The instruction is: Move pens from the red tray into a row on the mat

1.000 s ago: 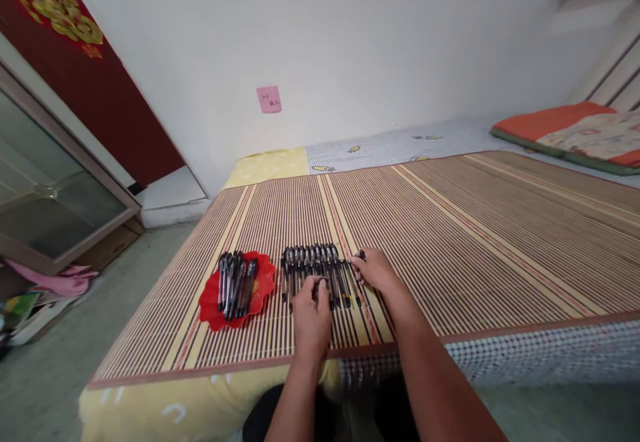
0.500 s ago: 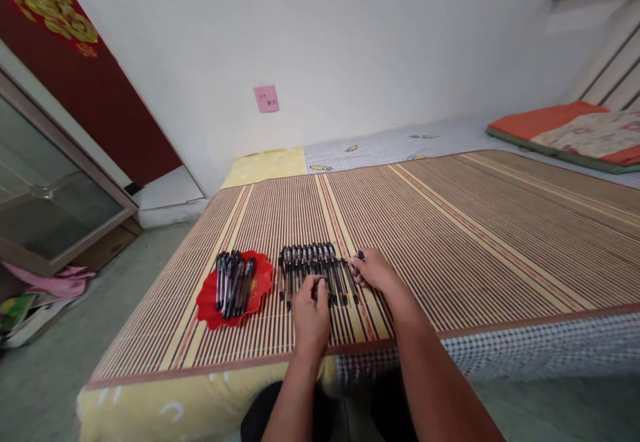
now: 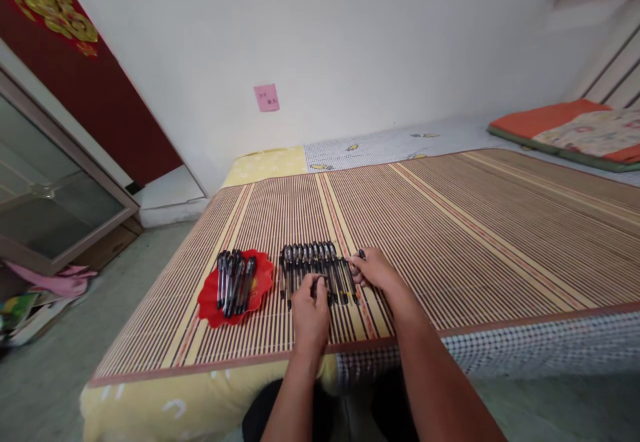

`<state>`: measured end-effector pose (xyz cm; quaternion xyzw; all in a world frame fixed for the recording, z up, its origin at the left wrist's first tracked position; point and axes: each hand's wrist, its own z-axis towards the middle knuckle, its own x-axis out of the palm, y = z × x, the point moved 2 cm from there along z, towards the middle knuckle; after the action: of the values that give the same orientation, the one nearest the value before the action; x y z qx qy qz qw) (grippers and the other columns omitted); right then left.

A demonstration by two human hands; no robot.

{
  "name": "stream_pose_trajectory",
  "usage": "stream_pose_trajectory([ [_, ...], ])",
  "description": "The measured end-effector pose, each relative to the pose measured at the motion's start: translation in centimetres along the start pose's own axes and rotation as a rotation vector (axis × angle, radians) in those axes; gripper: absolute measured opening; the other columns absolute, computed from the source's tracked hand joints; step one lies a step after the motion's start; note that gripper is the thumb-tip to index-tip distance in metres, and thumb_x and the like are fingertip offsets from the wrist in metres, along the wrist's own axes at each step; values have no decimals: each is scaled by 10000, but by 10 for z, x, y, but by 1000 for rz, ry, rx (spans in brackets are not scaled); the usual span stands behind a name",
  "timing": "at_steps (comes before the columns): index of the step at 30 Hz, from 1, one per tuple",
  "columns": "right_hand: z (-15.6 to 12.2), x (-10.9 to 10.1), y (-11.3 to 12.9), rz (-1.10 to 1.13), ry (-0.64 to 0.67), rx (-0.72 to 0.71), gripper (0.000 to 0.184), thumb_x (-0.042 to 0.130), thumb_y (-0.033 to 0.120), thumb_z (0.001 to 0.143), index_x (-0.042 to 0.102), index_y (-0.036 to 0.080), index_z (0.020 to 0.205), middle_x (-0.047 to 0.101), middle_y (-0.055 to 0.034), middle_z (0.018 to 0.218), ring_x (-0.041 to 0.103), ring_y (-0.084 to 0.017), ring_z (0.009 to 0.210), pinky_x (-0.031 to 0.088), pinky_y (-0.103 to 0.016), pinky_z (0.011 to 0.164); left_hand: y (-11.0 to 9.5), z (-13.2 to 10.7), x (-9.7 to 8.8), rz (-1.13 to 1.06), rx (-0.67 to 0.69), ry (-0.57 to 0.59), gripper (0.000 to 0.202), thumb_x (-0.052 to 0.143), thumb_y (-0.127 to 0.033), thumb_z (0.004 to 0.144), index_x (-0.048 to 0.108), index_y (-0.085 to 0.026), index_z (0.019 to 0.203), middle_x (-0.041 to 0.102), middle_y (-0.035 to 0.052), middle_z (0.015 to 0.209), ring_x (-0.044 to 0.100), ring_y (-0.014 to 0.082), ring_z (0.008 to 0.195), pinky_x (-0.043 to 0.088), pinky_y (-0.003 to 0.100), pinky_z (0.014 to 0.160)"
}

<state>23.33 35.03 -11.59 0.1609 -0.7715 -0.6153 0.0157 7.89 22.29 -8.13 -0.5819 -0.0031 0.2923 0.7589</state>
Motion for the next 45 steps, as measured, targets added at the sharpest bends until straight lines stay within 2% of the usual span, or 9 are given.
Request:
stream_pose_trajectory([
  [6, -1, -11, 4, 47, -80, -23, 111, 670, 195, 815, 588, 168, 747, 572, 39, 517, 543, -93, 383, 382, -164, 346, -1, 0, -1, 14, -2, -2, 231, 472, -355, 957, 601, -204, 838, 592, -8, 695, 553, 172, 654, 380, 255, 628],
  [10, -3, -17, 12, 148, -122, -47, 97, 590, 229, 879, 660, 163, 888, 662, -24, 692, 647, -126, 565, 536, -213, 489, -2, -1, -1, 17, 0, -18, 219, 490, -357, 944, 618, -206, 848, 612, 1, 718, 565, 178, 674, 392, 259, 641],
  [12, -9, -14, 21, 275, -43, -103, 164, 590, 269, 891, 692, 173, 976, 713, -63, 843, 700, -150, 734, 601, -267, 661, -4, -2, -1, -19, 4, -9, 222, 495, -364, 943, 624, -206, 856, 612, 0, 716, 569, 176, 677, 401, 256, 643],
  [16, -25, 4, 43, 563, 215, -269, 260, 701, 374, 821, 741, 192, 1002, 734, -88, 1064, 685, -195, 1009, 564, -315, 877, -12, -2, 0, -180, -34, 75, 270, 491, -396, 955, 660, -185, 946, 605, -5, 693, 561, 157, 639, 427, 248, 627],
  [20, -36, 32, 55, 631, 362, -285, 266, 725, 395, 791, 758, 201, 971, 743, -77, 1075, 674, -198, 1031, 532, -319, 911, -15, -2, 3, -425, -130, 165, 322, 560, -424, 923, 673, -151, 1050, 617, -5, 686, 545, 129, 589, 432, 232, 593],
  [25, -46, 56, 62, 595, 511, -250, 295, 700, 430, 794, 743, 186, 954, 750, -75, 988, 683, -186, 924, 529, -284, 822, -6, 0, 5, -699, -254, 97, 299, 699, -409, 836, 662, -144, 968, 615, -22, 699, 502, 79, 533, 399, 190, 532],
  [30, -44, 48, 66, 435, 345, -266, 325, 700, 497, 754, 684, 186, 849, 699, -28, 824, 656, -153, 789, 502, -236, 675, 1, 1, 4, -638, -270, 7, 310, 743, -410, 786, 623, -149, 902, 633, -13, 682, 552, 96, 575, 439, 196, 570],
  [34, -42, 36, 67, 239, 214, -300, 269, 753, 419, 705, 618, 190, 751, 586, 41, 626, 564, -105, 569, 425, -209, 516, 2, 1, 1, -429, -229, -107, 279, 729, -394, 777, 593, -161, 850, 613, -21, 636, 558, 116, 574, 443, 208, 557],
  [45, -39, 28, 70, 151, 137, -326, 171, 701, 309, 695, 654, 176, 792, 648, 17, 642, 632, -137, 579, 493, -245, 543, -3, -3, 0, -167, -126, -189, 249, 672, -413, 836, 620, -177, 897, 663, 16, 726, 626, 164, 651, 496, 260, 620],
])
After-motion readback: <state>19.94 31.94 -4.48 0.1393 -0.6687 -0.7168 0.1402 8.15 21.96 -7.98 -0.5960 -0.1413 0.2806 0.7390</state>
